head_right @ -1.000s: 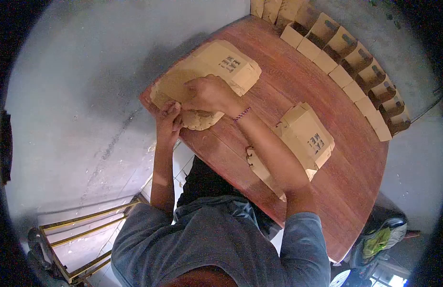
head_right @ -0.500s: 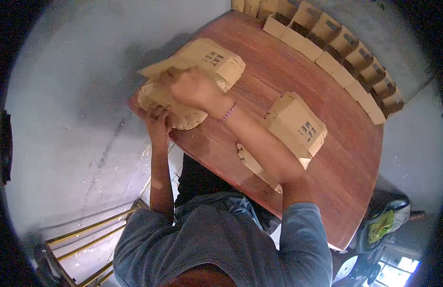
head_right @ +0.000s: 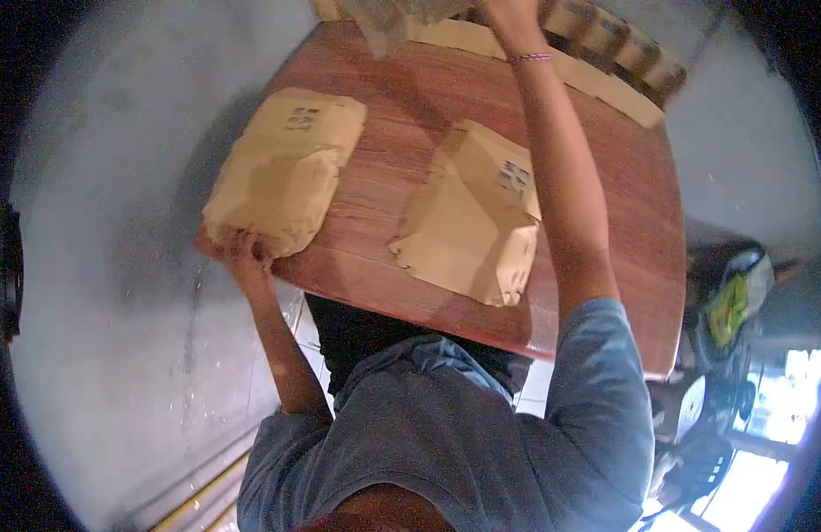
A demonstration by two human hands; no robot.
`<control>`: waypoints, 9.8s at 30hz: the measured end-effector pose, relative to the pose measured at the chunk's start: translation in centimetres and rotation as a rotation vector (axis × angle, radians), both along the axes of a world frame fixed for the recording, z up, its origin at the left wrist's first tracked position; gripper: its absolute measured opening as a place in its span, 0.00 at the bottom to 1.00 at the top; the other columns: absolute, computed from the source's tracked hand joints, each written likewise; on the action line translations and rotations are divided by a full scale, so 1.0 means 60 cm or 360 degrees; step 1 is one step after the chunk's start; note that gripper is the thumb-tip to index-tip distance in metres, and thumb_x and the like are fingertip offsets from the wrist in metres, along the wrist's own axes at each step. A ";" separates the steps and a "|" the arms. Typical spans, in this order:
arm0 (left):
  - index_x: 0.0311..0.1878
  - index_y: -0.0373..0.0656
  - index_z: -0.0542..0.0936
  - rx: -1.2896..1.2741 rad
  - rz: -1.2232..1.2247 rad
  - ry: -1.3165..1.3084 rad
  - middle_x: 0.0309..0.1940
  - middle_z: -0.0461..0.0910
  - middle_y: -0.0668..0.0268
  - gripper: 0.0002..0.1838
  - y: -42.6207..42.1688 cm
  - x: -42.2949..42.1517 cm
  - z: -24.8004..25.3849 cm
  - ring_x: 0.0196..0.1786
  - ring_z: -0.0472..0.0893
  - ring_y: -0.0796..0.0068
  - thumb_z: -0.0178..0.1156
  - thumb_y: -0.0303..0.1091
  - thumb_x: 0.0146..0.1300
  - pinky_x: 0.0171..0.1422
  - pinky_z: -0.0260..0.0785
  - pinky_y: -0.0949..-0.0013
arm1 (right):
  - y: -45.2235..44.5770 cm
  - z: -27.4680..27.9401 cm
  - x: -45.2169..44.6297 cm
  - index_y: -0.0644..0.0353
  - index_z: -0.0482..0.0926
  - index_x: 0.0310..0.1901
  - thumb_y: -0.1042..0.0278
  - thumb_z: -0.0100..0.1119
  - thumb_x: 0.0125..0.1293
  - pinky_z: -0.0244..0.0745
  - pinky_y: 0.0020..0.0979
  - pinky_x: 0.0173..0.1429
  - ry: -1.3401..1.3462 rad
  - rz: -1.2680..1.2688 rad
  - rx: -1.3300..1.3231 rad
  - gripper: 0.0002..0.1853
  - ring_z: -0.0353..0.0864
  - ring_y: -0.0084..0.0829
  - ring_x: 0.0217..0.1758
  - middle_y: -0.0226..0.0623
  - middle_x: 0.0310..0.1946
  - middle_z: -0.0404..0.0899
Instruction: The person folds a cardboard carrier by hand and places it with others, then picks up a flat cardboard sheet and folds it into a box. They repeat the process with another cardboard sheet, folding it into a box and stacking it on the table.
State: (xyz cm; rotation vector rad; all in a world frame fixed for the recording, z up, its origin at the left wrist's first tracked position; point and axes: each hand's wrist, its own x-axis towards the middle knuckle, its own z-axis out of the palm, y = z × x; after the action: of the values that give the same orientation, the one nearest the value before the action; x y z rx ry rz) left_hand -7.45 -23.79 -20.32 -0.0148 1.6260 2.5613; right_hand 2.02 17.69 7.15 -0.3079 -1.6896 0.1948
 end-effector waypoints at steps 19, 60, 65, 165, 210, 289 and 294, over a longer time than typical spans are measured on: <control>0.59 0.42 0.76 -0.0535 0.0046 0.0134 0.50 0.79 0.68 0.22 -0.002 -0.007 0.079 0.40 0.72 0.87 0.70 0.32 0.64 0.26 0.57 0.81 | -0.229 -0.366 0.430 0.59 0.87 0.49 0.61 0.65 0.69 0.84 0.36 0.61 -0.1576 0.0617 -0.0069 0.13 0.86 0.36 0.58 0.32 0.53 0.87; 0.70 0.39 0.69 -0.1997 -0.0166 0.2015 0.64 0.70 0.46 0.44 0.177 0.120 0.091 0.64 0.71 0.44 0.76 0.49 0.55 0.67 0.67 0.49 | -0.043 -0.154 0.354 0.62 0.83 0.60 0.84 0.55 0.71 0.74 0.31 0.67 -0.0279 -0.0119 -0.0020 0.18 0.83 0.28 0.61 0.36 0.54 0.87; 0.64 0.37 0.72 -0.1253 0.0270 0.1793 0.64 0.71 0.46 0.40 0.217 0.065 0.102 0.60 0.74 0.49 0.78 0.51 0.56 0.63 0.69 0.53 | -0.016 -0.200 0.384 0.62 0.82 0.61 0.84 0.52 0.73 0.70 0.31 0.70 -0.0263 -0.0197 -0.0327 0.19 0.80 0.28 0.64 0.37 0.58 0.85; 0.52 0.42 0.71 -0.0662 -0.2412 0.1030 0.43 0.78 0.70 0.06 0.446 0.189 0.349 0.49 0.72 0.83 0.49 0.33 0.81 0.55 0.65 0.75 | -0.072 -0.076 0.366 0.56 0.89 0.38 0.75 0.71 0.47 0.82 0.41 0.51 -0.0882 0.0391 0.0348 0.13 0.85 0.44 0.50 0.40 0.46 0.83; 0.45 0.41 0.79 -0.0842 -0.1839 0.2021 0.35 0.85 0.55 0.11 0.408 0.221 0.377 0.41 0.86 0.52 0.69 0.31 0.62 0.44 0.74 0.54 | -0.088 -0.065 0.383 0.60 0.79 0.43 0.66 0.83 0.48 0.78 0.36 0.46 -0.1197 0.0803 -0.0660 0.24 0.86 0.37 0.39 0.38 0.34 0.83; 0.71 0.33 0.65 -0.0091 -0.1190 0.1631 0.50 0.82 0.52 0.31 0.442 0.247 0.343 0.52 0.83 0.64 0.64 0.31 0.70 0.63 0.74 0.61 | -0.104 -0.075 0.375 0.65 0.82 0.35 0.68 0.76 0.57 0.74 0.38 0.36 -0.0835 0.0560 -0.0546 0.12 0.81 0.47 0.31 0.47 0.29 0.81; 0.73 0.31 0.59 -0.0077 -0.1130 0.1541 0.60 0.73 0.48 0.37 0.440 0.263 0.341 0.59 0.78 0.60 0.66 0.38 0.70 0.64 0.72 0.58 | -0.097 -0.079 0.371 0.66 0.82 0.38 0.68 0.75 0.59 0.76 0.38 0.38 -0.0806 0.0527 -0.0407 0.12 0.82 0.47 0.32 0.46 0.31 0.82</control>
State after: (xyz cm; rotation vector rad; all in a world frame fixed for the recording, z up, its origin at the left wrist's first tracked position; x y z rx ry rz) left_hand 8.31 2.62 0.12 1.6656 1.4538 1.9939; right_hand 24.27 11.87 2.42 -0.2794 -2.2184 0.6236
